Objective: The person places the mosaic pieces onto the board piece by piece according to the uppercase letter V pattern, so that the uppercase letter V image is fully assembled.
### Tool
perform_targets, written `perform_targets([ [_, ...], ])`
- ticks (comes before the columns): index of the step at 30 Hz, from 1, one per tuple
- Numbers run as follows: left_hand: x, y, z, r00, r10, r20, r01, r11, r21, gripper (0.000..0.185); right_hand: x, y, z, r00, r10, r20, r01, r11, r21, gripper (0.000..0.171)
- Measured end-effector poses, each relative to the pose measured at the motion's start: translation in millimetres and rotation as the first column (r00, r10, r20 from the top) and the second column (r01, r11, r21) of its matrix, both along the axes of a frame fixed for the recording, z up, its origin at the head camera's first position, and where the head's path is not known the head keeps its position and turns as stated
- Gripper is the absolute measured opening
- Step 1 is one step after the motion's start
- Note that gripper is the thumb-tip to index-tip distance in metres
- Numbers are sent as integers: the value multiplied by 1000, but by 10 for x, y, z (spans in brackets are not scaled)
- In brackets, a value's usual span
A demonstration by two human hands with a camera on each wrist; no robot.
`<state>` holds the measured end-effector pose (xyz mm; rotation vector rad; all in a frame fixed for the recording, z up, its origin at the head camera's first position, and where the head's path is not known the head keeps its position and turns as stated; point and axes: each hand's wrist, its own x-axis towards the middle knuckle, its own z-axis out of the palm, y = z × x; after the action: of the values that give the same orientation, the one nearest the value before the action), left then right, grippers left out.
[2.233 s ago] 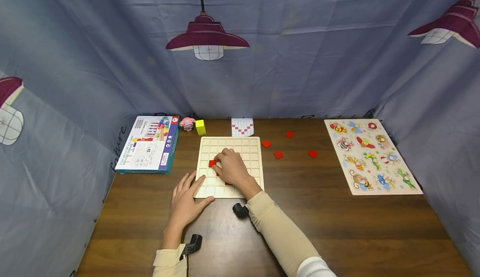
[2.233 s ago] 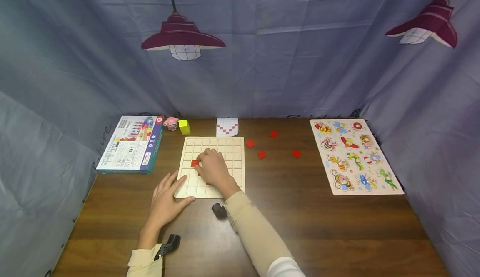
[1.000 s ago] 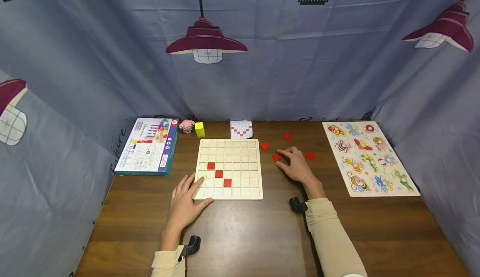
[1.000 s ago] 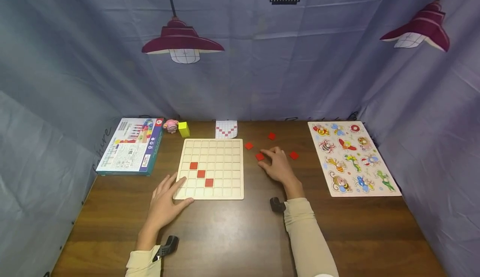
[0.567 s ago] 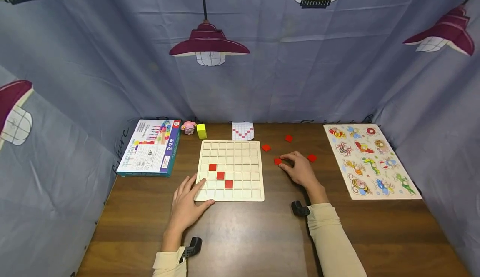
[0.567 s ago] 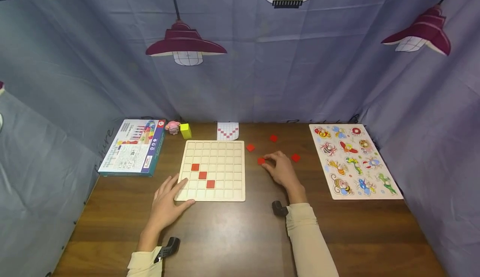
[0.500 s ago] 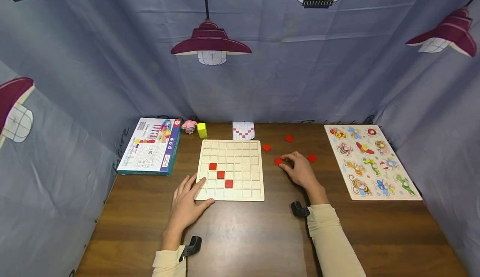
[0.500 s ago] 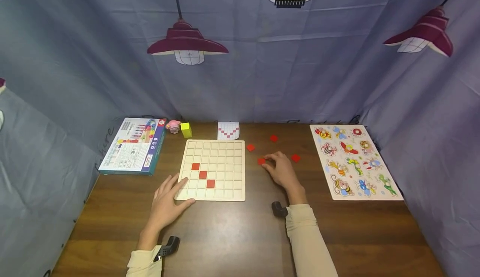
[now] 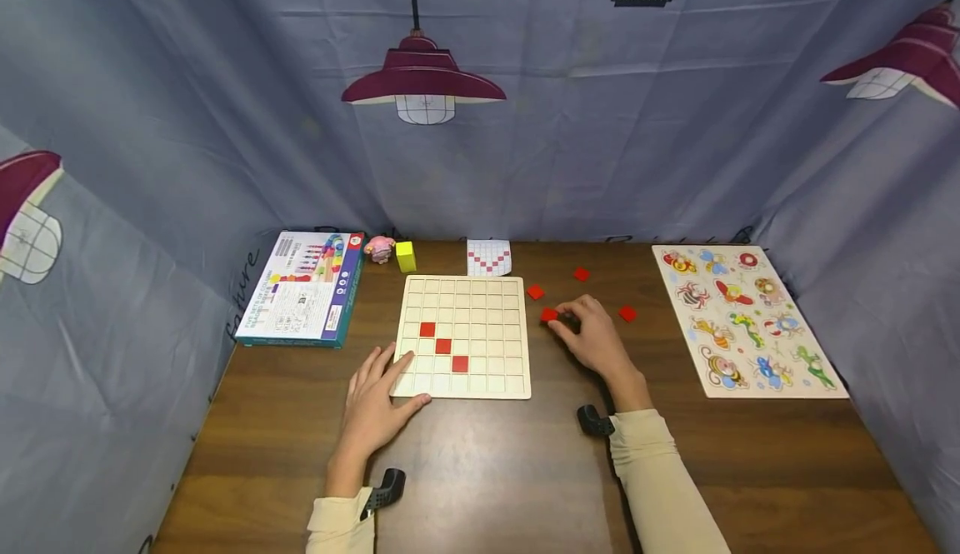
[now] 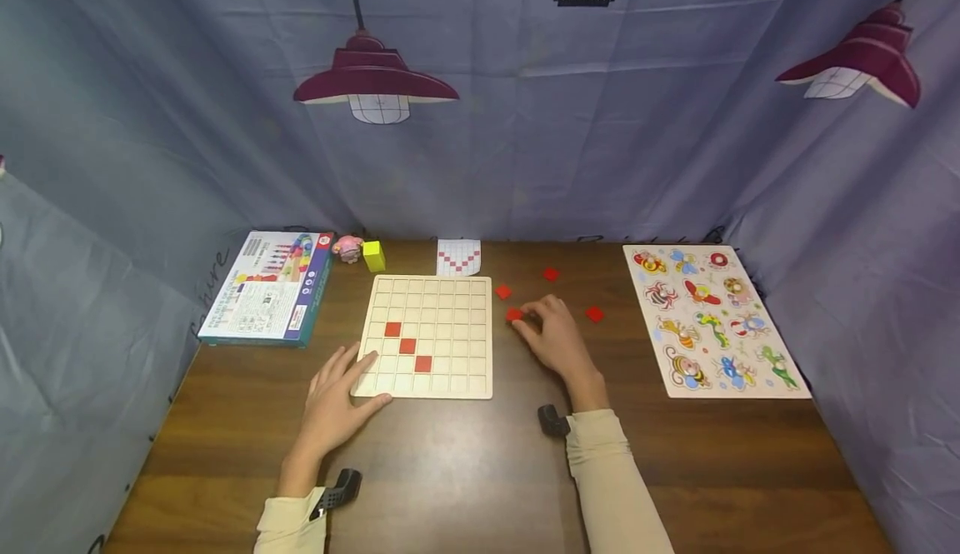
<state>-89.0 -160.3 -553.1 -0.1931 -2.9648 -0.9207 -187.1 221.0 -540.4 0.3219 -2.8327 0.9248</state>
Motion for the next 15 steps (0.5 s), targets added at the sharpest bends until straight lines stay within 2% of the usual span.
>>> perform_targets([
  [4,-20,-1,9,1000,-8,2,8,1000,-9,80,-57,-214,98,999,20,-39,-22,999,-34,32],
  [8,-22,-3,4,1000,-11,2,11,1000,-15,80,-134,-532,237,994,83,-65,-86,995,-42,30],
  [12,-21,-6,7,1000,-9,14,9,1000,-13,80,-218,-915,342,982,168,-84,-167,986,16,27],
  [15,-32,-5,20,1000,-5,28,6,1000,-19,80,-287,-1205,350,971,216,-104,-210,975,70,25],
])
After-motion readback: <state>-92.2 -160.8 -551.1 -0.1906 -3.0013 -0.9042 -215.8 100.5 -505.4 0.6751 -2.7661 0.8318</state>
